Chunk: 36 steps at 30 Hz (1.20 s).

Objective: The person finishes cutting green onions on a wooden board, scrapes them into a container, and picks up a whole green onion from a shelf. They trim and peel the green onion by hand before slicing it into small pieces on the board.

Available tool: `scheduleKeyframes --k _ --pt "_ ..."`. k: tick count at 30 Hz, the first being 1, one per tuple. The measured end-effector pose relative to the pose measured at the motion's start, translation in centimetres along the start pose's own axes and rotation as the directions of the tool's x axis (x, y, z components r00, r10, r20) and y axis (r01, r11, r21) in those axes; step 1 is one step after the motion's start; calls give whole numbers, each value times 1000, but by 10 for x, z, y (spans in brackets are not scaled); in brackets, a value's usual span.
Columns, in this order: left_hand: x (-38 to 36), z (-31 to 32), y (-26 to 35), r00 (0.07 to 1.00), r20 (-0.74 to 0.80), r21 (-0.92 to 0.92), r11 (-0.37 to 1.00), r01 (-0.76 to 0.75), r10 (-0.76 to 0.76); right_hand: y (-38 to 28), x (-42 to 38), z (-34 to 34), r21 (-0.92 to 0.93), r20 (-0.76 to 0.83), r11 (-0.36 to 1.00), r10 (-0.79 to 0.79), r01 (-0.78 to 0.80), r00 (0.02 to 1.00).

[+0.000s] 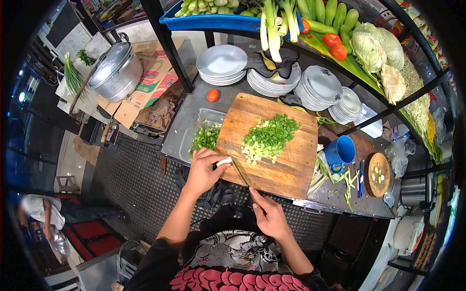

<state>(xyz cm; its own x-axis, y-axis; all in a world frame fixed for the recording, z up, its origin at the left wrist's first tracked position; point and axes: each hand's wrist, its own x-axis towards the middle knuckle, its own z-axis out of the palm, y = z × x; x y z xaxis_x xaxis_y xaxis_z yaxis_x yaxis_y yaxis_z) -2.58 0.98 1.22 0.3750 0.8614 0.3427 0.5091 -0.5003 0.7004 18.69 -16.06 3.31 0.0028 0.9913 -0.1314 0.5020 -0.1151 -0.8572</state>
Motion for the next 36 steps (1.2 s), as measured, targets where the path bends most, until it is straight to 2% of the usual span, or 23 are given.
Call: scheduleKeyframes --k 9,16,23,31,36 --pt "1 4 -2 1000 -3 -22 1000 20 -20 0 -1 0 0 -13 1000 -10 10 1000" --pt "2 9 3 995 -59 -11 997 74 -74 5 -10 27 -14 -121 996 -90 89 989" --pt "1 11 1 995 -77 11 998 62 -61 8 -12 32 -57 -74 998 -31 27 997" --pt "0 12 -2 995 -81 -25 998 59 -60 15 -12 37 -70 -104 996 -60 53 993" --pt "0 12 -3 996 -78 -33 998 46 -48 7 -12 34 -103 -83 994 -27 18 996"
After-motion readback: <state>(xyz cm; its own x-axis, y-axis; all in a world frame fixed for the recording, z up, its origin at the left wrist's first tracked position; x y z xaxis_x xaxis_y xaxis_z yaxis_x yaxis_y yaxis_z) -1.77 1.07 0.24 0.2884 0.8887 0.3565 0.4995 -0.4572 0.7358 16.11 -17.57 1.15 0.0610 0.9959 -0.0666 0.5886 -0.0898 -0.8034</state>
